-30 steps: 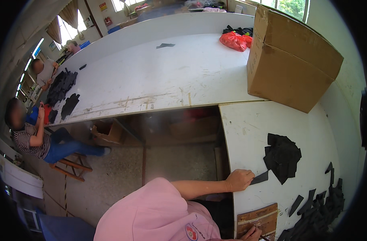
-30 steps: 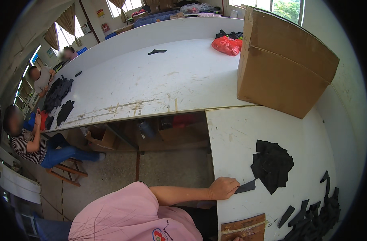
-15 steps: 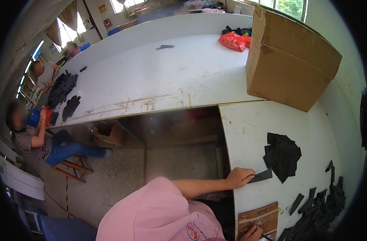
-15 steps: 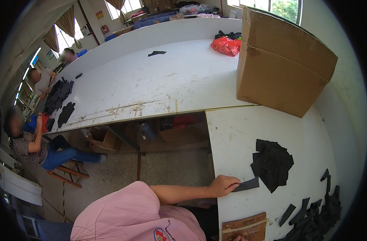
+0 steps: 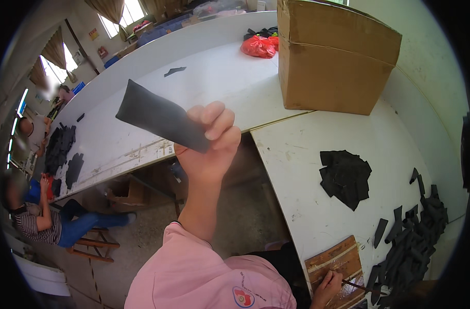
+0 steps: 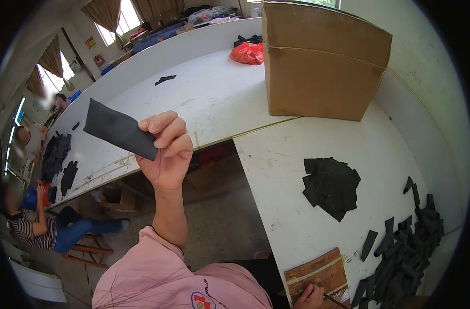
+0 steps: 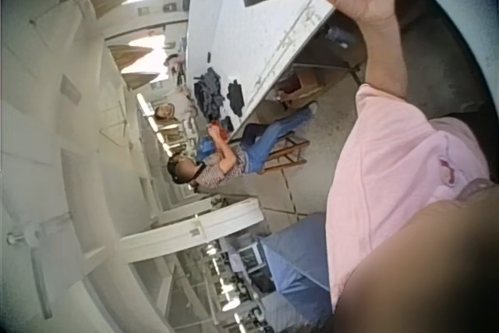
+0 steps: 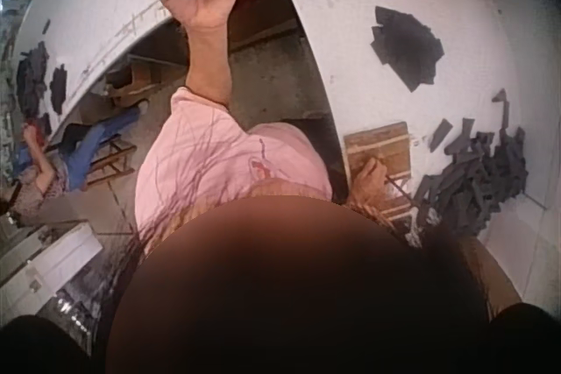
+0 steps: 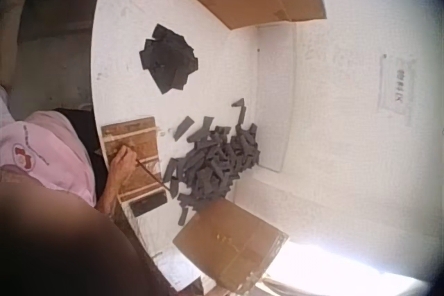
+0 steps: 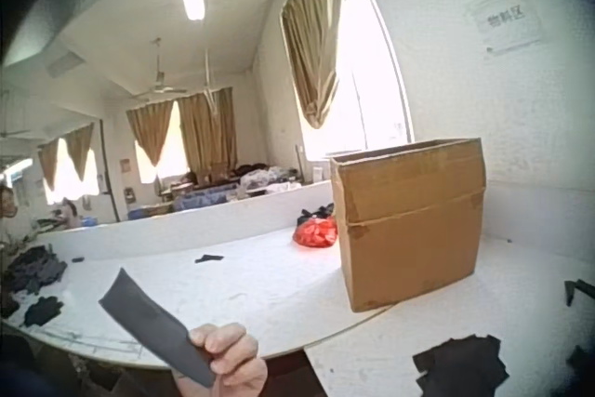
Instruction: Manually inspecting and trimming small foam or rubber components on a production line workbench.
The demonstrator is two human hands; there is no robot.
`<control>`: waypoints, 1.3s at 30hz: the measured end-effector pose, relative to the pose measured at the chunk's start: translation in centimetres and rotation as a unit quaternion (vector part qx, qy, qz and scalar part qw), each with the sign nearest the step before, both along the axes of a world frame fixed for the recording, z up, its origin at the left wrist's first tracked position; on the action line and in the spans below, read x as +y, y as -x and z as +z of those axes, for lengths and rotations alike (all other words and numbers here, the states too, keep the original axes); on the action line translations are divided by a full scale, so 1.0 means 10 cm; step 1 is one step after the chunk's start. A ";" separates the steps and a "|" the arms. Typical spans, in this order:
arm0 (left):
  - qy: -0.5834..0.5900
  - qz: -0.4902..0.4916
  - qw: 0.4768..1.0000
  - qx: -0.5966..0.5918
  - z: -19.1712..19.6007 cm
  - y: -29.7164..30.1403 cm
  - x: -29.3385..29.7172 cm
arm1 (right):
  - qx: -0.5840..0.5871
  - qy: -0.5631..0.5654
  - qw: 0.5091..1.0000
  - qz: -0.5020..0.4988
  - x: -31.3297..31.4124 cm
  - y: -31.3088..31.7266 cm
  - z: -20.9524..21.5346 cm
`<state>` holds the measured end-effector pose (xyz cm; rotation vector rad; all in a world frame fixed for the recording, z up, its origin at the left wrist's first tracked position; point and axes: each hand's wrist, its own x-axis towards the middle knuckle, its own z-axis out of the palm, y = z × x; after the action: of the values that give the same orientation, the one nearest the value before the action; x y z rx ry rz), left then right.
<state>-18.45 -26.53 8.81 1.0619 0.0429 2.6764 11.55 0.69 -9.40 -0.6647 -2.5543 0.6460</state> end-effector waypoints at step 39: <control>0.662 0.448 0.414 0.435 -1.84 -0.39 3.15 | 0.041 -0.006 0.998 -0.048 0.06 -0.02 -0.08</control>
<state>-14.52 4.95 -9.61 1.5685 2.8565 0.9264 11.75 1.27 -10.16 -0.7357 -2.4327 0.6114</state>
